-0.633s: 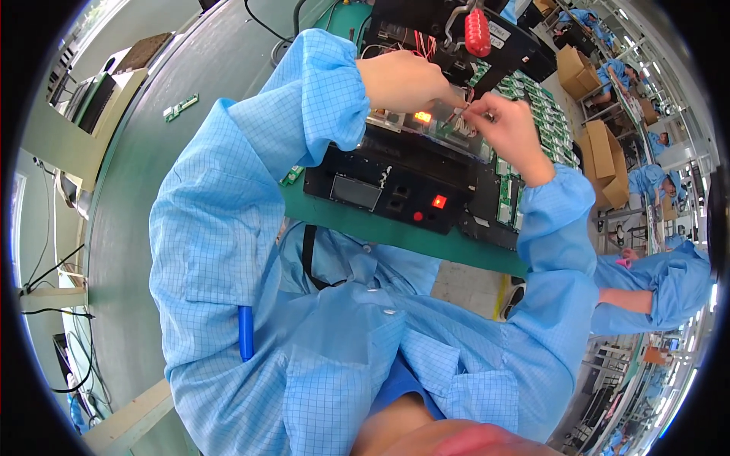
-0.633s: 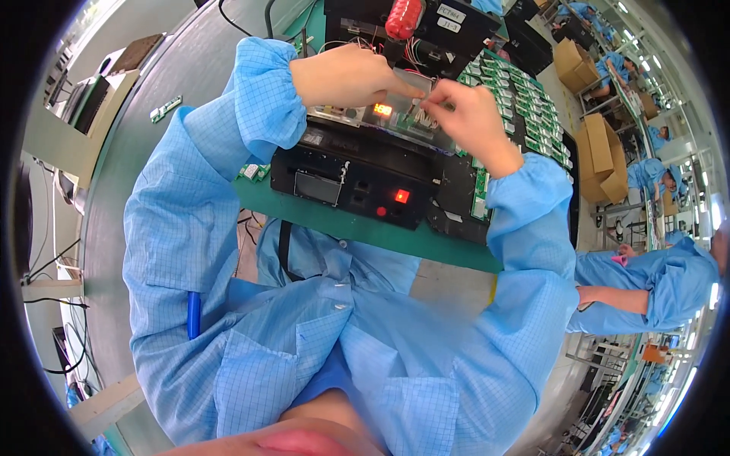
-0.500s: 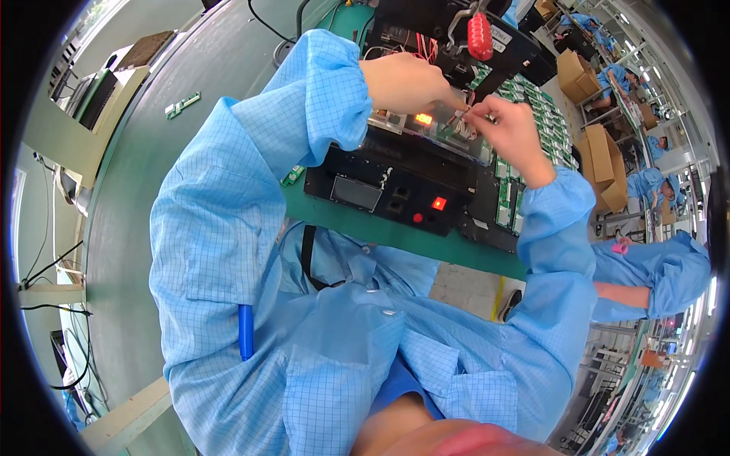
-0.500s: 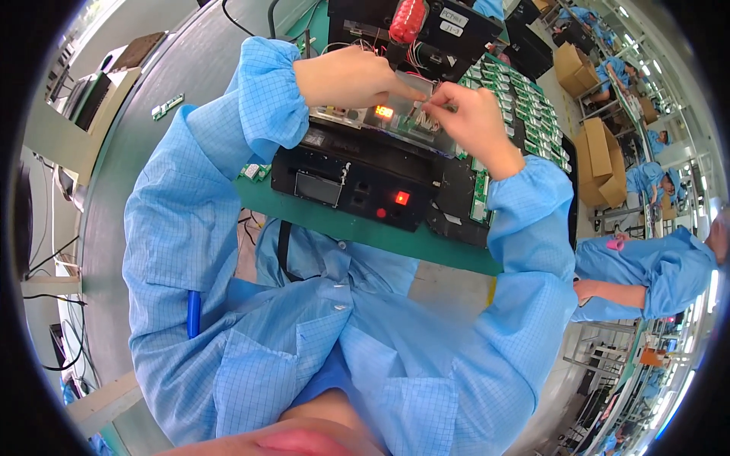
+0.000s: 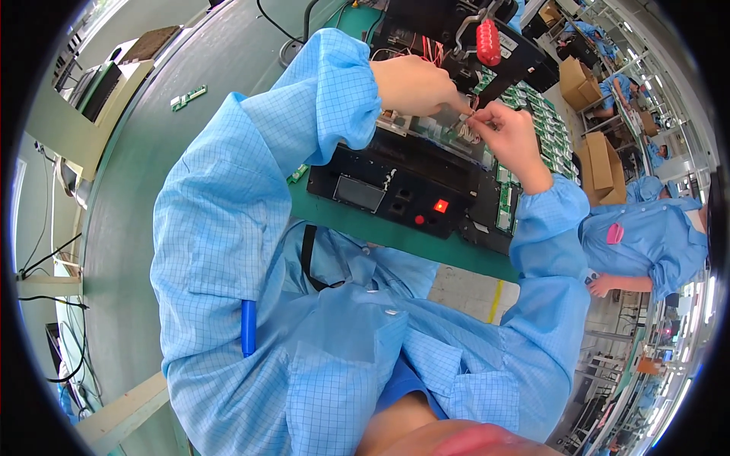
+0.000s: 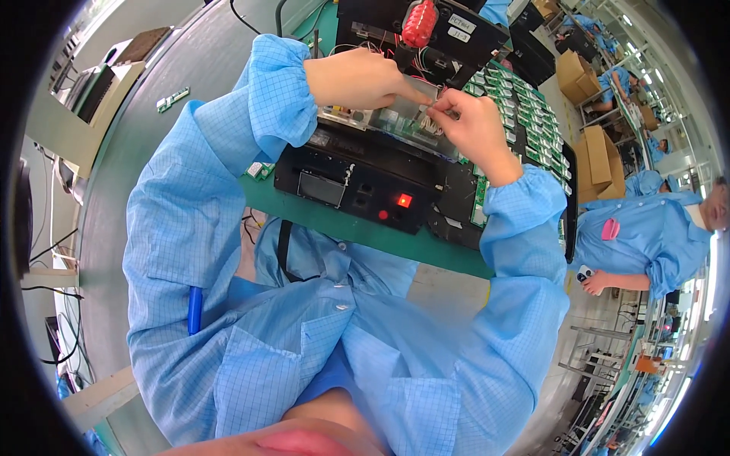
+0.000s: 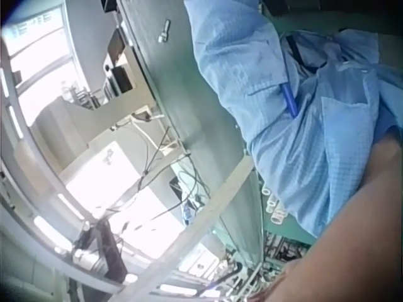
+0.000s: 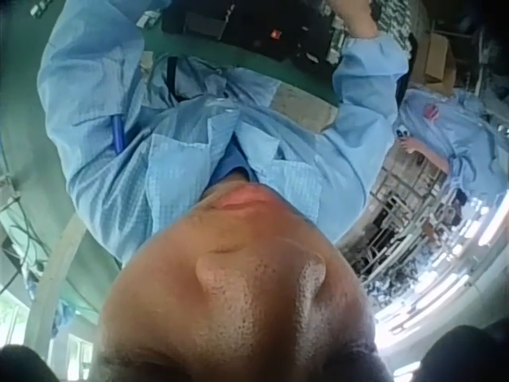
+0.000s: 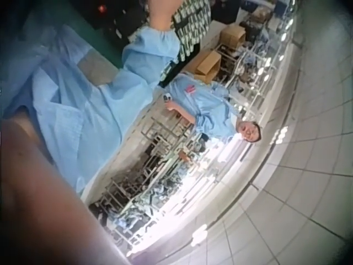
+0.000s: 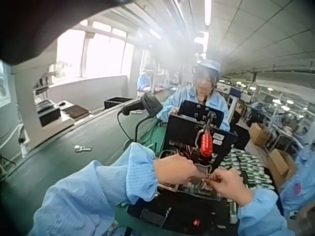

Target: Testing and processing green PCB boards using a specialized industrial testing machine on a manufacturing line.

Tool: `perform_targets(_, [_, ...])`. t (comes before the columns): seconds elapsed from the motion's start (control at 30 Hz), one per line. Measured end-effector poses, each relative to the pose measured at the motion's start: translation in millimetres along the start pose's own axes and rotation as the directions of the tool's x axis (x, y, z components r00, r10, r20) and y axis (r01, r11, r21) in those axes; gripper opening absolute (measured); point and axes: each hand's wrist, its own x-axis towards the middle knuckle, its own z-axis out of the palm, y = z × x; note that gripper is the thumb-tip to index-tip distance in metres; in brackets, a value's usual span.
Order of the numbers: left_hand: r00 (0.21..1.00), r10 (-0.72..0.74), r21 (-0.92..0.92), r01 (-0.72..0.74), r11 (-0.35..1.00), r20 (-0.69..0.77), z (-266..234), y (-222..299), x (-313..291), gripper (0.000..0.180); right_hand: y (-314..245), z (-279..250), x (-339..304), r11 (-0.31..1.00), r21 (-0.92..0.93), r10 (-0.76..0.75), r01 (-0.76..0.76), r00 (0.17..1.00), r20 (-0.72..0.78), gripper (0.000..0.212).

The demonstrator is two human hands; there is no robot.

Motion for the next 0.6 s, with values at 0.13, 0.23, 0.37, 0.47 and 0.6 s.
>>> perform_targets(0.13, [0.994,0.051,0.046,-0.047,0.998,-0.096,13,-7,2,0.051,0,1,-2,0.999,-0.007,-0.034,0.033,0.999,-0.039,0.010])
perform_targets(0.23, [0.996,0.028,-0.006,-0.029,1.000,-0.085,9,-4,-2,0.051,-11,-7,2,0.998,-0.060,0.016,-0.015,1.000,0.020,0.009])
perform_targets(0.37, [0.994,0.032,0.002,-0.032,0.999,-0.101,14,-6,-1,0.049,-6,-1,0,0.999,-0.011,-0.053,0.052,0.998,-0.029,0.010])
perform_targets(0.47, [0.996,0.028,-0.013,-0.029,0.999,-0.083,13,-6,2,0.047,-5,-4,-1,0.995,-0.051,-0.081,0.080,0.997,-0.021,0.010])
perform_targets(0.6, [0.997,0.026,0.013,-0.026,1.000,-0.068,8,-2,0,0.048,1,-6,-3,0.999,0.026,-0.039,0.040,0.999,-0.029,0.017])
